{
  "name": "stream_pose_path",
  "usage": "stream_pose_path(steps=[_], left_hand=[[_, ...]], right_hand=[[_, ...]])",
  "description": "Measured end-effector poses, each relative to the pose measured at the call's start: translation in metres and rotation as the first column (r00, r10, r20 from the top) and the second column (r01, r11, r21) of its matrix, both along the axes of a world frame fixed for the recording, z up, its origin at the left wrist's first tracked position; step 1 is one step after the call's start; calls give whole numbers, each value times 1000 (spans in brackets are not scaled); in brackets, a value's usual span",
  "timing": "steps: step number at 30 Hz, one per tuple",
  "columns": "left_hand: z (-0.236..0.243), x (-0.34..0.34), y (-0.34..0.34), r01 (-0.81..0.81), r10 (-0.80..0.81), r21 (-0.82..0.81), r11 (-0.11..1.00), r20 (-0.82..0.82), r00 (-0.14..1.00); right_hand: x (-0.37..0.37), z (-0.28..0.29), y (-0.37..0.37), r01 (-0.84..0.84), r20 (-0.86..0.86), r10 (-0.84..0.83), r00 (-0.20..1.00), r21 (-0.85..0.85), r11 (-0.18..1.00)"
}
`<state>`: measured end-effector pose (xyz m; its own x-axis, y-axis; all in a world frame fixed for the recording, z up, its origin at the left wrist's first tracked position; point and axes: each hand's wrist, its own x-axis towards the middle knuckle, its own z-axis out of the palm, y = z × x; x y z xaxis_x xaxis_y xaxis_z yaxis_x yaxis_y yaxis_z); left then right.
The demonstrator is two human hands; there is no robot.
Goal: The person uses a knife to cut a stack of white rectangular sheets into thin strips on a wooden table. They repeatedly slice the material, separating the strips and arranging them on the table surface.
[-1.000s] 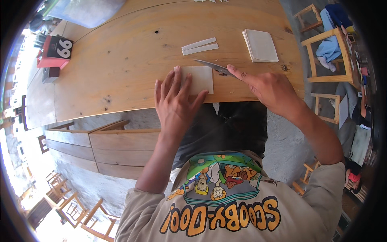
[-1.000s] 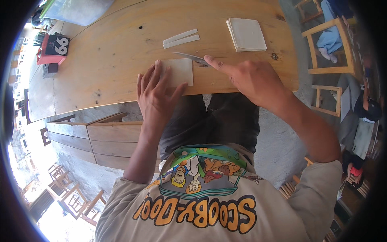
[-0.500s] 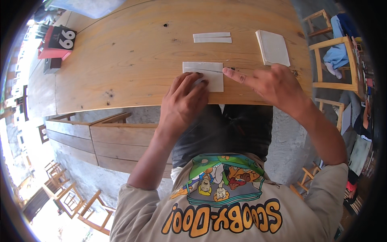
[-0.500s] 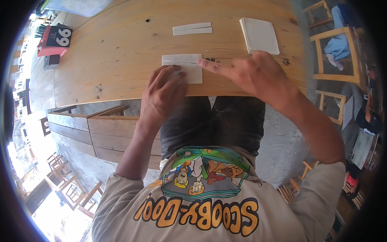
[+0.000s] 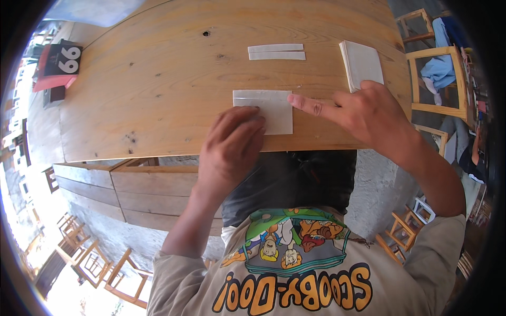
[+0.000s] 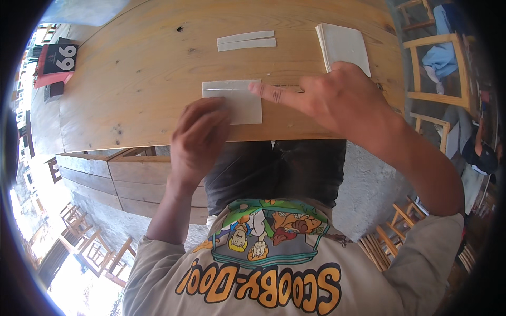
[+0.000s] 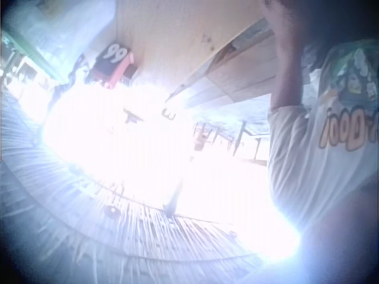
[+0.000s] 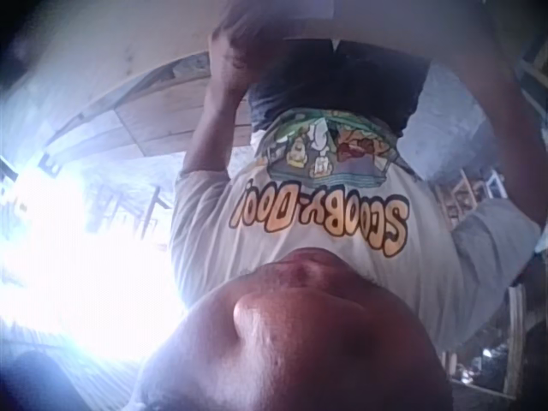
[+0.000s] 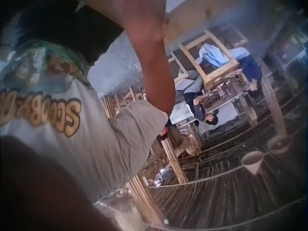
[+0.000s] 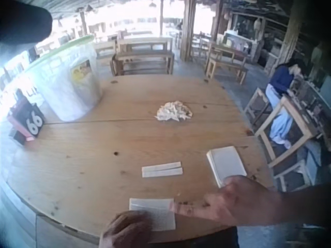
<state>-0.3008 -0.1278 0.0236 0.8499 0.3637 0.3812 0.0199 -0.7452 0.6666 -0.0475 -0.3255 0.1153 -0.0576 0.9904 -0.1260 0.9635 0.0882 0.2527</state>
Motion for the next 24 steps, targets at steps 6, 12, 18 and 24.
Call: stream_pose_path(steps=[6, 12, 18, 24], left_hand=[[19, 2, 37, -159, 142, -110, 981, -146, 979], [21, 16, 57, -71, 42, -86, 994, -296, 954], [24, 17, 60, -74, 42, -88, 993, -328, 944], [22, 16, 60, -77, 51, -70, 995, -315, 948]], right_hand=[[-3, 2, 3, -11, 60, 11, 998, -8, 1000], [0, 10, 5, -30, 70, 31, 997, -14, 999], [1, 8, 7, -37, 30, 36, 999, 29, 999], [0, 7, 7, -34, 20, 34, 999, 32, 999]])
